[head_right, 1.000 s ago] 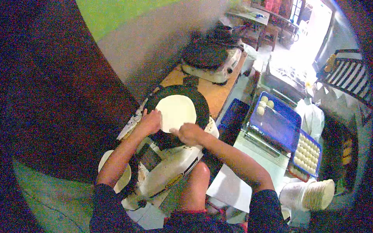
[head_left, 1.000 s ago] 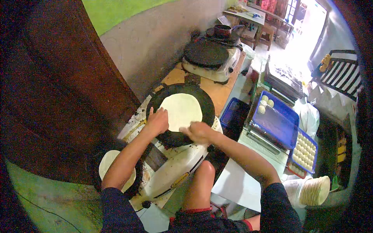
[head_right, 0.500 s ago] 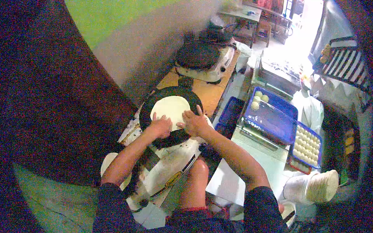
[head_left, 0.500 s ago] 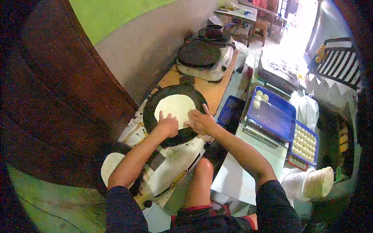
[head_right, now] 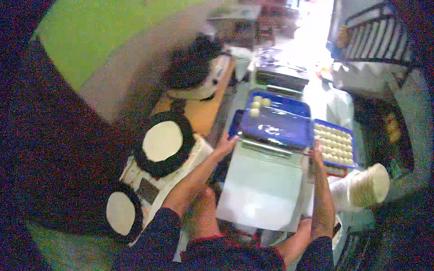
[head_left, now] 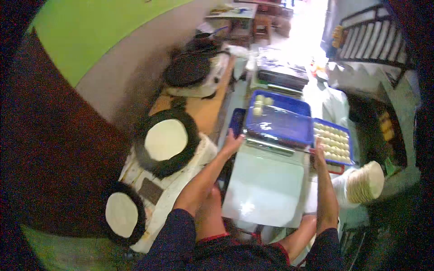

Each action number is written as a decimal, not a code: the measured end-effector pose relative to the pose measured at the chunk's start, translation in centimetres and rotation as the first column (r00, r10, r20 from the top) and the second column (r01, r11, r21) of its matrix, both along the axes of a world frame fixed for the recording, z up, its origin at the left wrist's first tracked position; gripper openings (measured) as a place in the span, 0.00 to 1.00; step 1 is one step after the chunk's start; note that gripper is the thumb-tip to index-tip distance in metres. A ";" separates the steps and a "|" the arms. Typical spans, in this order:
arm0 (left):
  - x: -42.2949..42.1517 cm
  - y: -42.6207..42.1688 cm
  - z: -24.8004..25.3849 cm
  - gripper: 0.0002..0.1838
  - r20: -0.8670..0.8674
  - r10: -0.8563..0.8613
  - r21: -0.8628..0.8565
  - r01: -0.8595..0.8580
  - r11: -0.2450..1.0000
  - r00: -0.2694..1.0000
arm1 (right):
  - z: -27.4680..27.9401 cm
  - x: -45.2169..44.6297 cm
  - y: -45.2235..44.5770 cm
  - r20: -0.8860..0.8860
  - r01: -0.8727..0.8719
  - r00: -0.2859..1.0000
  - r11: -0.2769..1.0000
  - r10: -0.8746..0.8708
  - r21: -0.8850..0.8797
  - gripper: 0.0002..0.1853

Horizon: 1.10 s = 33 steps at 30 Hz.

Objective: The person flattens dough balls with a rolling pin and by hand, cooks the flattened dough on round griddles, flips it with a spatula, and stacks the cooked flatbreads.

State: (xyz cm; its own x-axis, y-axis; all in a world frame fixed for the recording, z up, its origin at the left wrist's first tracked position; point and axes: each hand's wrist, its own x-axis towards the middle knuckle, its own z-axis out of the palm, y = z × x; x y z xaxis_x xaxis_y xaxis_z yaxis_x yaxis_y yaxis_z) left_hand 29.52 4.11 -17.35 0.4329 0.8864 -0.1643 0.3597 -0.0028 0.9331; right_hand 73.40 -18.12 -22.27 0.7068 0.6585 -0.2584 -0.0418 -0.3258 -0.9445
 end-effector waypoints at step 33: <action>0.3 -6.1 -5.0 0.12 -0.598 -0.027 0.566 0.446 0.694 0.801 | 7.7 -18.3 21.7 0.182 -0.430 0.897 0.890 0.402 0.151 0.23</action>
State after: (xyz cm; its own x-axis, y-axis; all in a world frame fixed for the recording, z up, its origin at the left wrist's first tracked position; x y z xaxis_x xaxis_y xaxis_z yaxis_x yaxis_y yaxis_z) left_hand 29.81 -2.02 -22.35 0.6764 0.7213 0.1492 0.6596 -0.6833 0.3130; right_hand 55.06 3.57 -14.59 0.3775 0.9257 -0.0235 0.1978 -0.1054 -0.9745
